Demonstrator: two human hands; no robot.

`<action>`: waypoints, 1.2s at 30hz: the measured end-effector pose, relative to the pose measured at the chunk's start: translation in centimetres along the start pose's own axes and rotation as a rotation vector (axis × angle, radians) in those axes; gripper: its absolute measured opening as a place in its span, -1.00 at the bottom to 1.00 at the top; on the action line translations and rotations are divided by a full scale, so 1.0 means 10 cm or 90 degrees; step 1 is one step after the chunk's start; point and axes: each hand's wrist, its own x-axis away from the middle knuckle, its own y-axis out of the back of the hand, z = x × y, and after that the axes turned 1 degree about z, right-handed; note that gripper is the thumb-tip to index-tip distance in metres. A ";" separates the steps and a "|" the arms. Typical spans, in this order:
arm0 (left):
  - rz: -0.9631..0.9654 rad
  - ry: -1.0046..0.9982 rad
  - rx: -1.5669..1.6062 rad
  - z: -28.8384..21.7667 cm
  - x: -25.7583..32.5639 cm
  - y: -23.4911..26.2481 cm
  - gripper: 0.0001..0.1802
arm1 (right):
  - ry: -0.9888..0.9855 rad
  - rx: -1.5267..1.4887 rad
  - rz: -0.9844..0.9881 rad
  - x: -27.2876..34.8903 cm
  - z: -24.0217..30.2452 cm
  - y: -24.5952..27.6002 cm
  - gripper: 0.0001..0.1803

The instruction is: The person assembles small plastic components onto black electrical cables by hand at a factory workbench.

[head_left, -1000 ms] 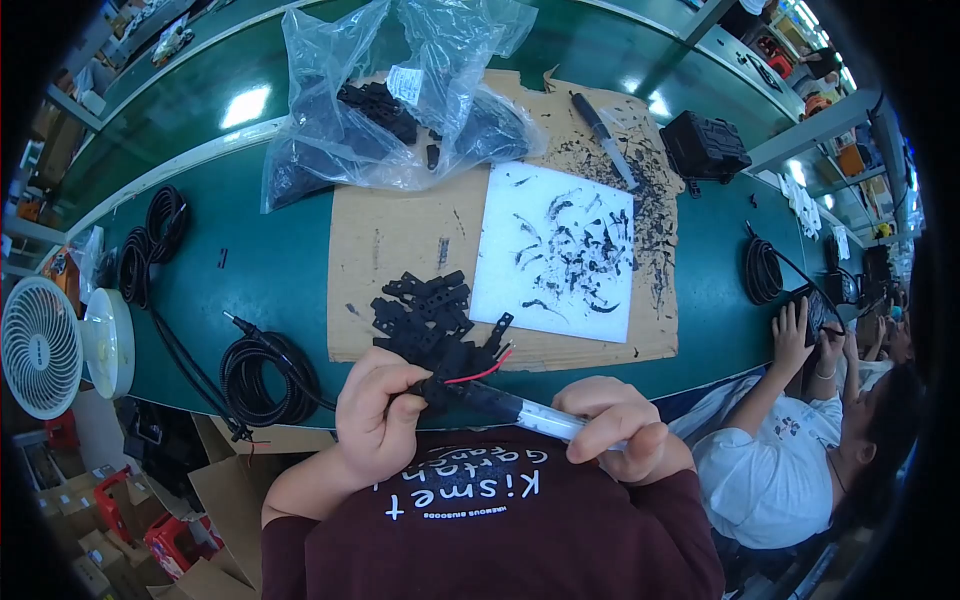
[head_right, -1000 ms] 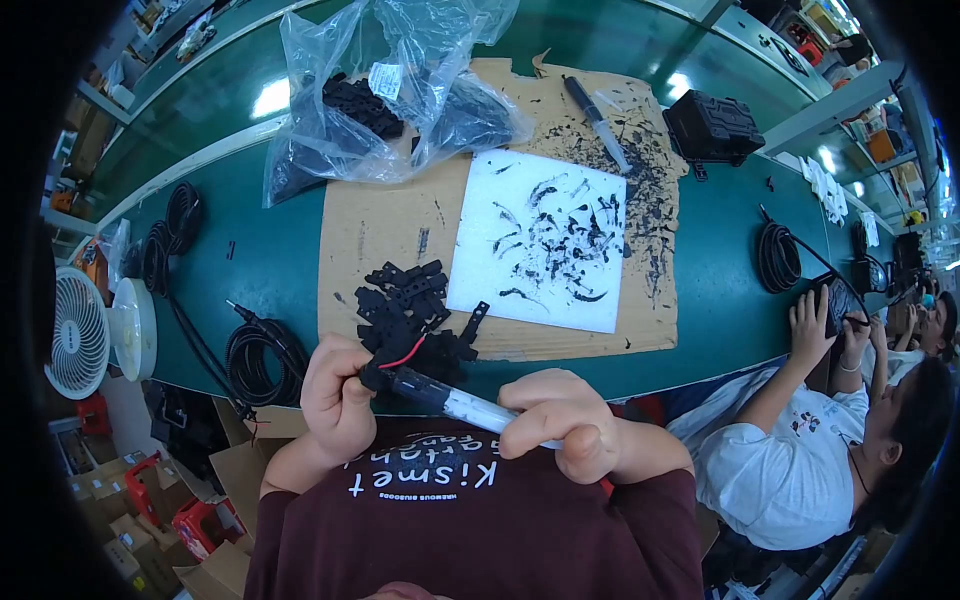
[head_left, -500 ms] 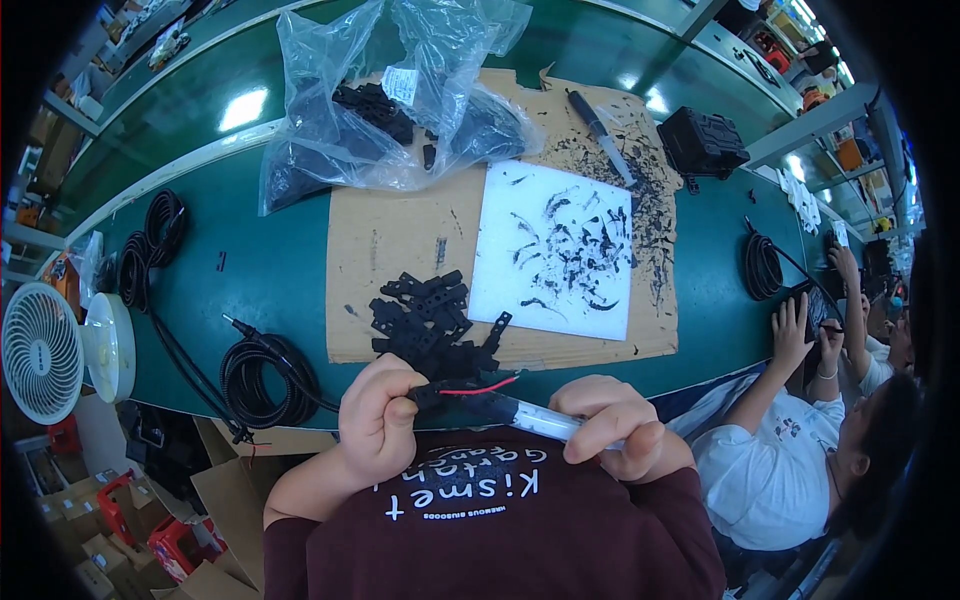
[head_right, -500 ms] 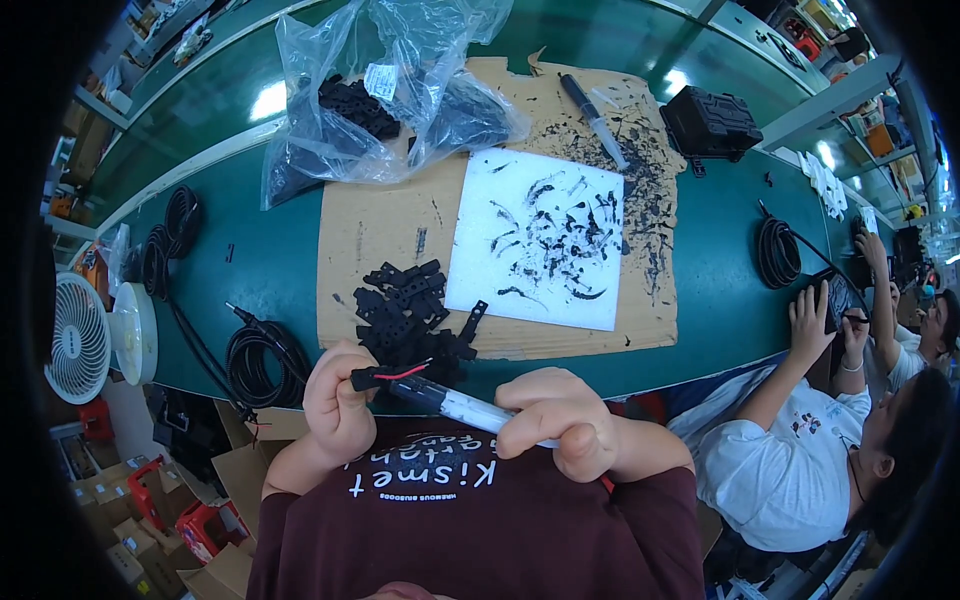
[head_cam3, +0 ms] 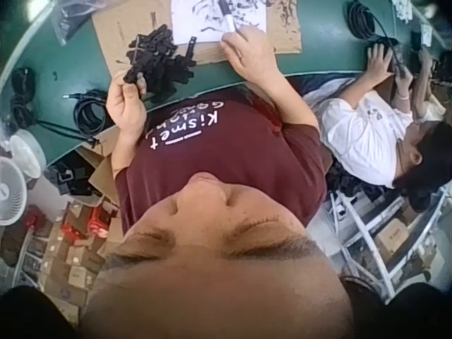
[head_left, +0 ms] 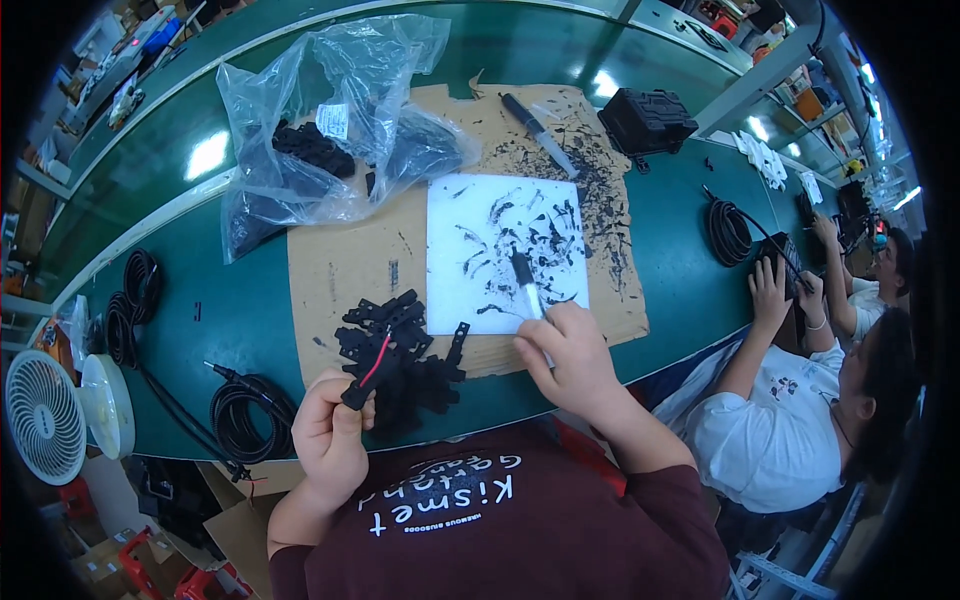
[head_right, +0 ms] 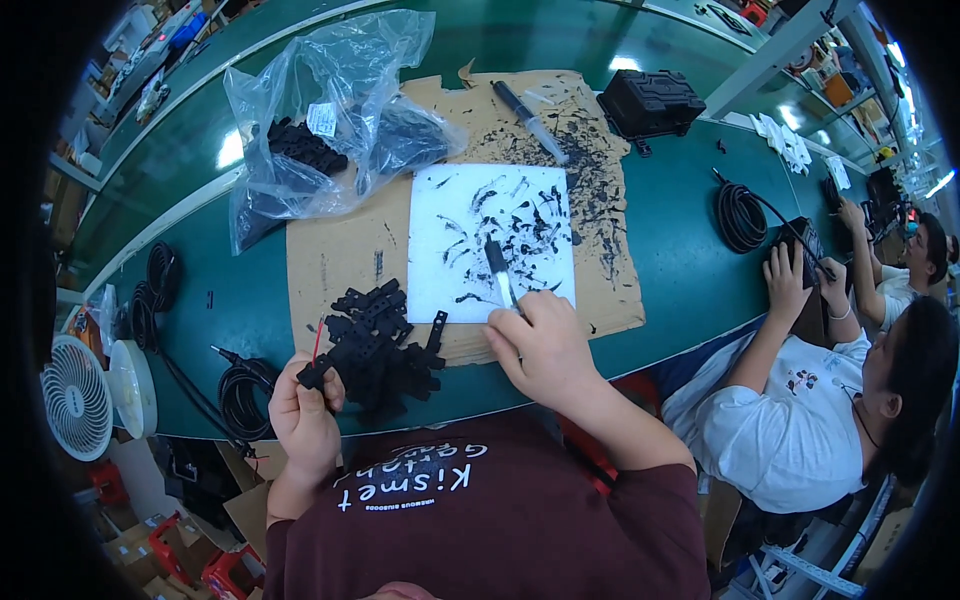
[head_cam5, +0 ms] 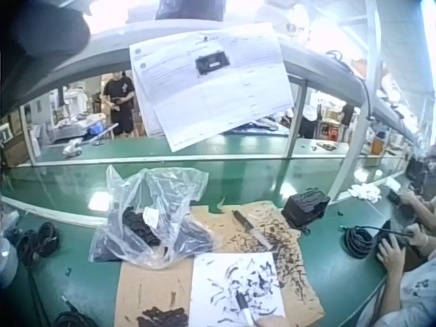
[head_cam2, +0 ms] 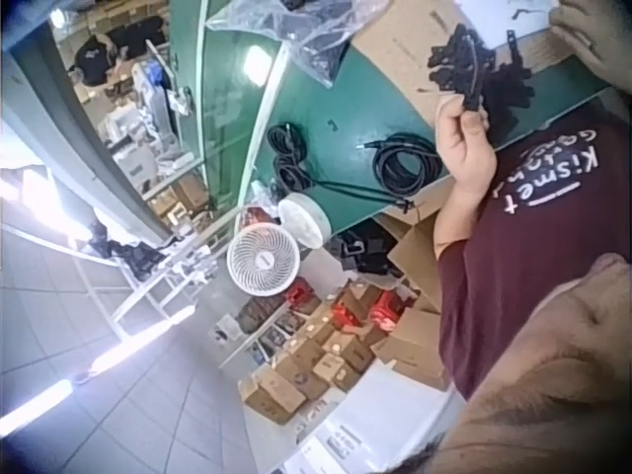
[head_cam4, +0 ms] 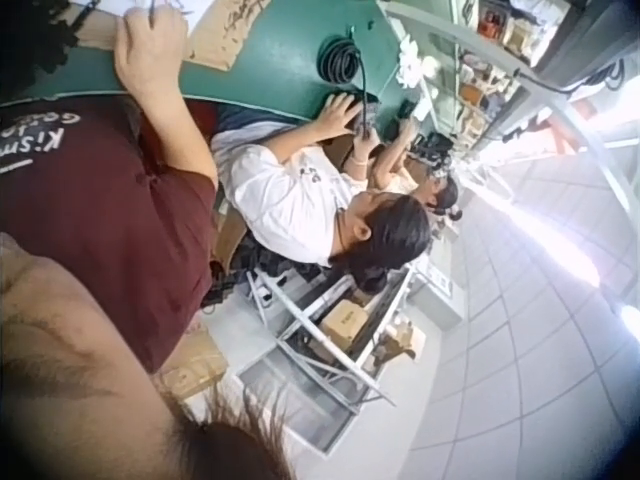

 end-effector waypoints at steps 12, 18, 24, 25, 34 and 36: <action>-0.033 -0.100 -0.131 -0.09 0.02 0.03 -0.87 | 0.118 0.025 -0.004 -0.15 0.36 -0.04 -0.69; 0.012 -0.117 -0.261 -0.16 0.04 -0.11 -0.83 | 0.231 -0.211 0.244 -0.31 0.87 -0.41 -0.61; 0.092 -0.202 -0.640 -0.37 0.01 0.49 -0.63 | 0.165 -0.443 0.264 -0.47 1.05 -0.50 -0.88; 0.123 -0.186 -0.781 -0.43 -0.02 0.71 -0.58 | 0.142 -0.445 0.265 -0.47 1.05 -0.49 -0.89; 0.303 -0.029 -1.033 -0.65 0.06 1.47 -0.64 | 0.093 -0.623 0.300 -0.38 1.09 -0.36 -0.88; 0.249 -0.013 -0.981 -0.90 -0.02 1.27 -0.62 | 0.100 -0.627 0.230 -0.42 0.94 -0.21 -0.88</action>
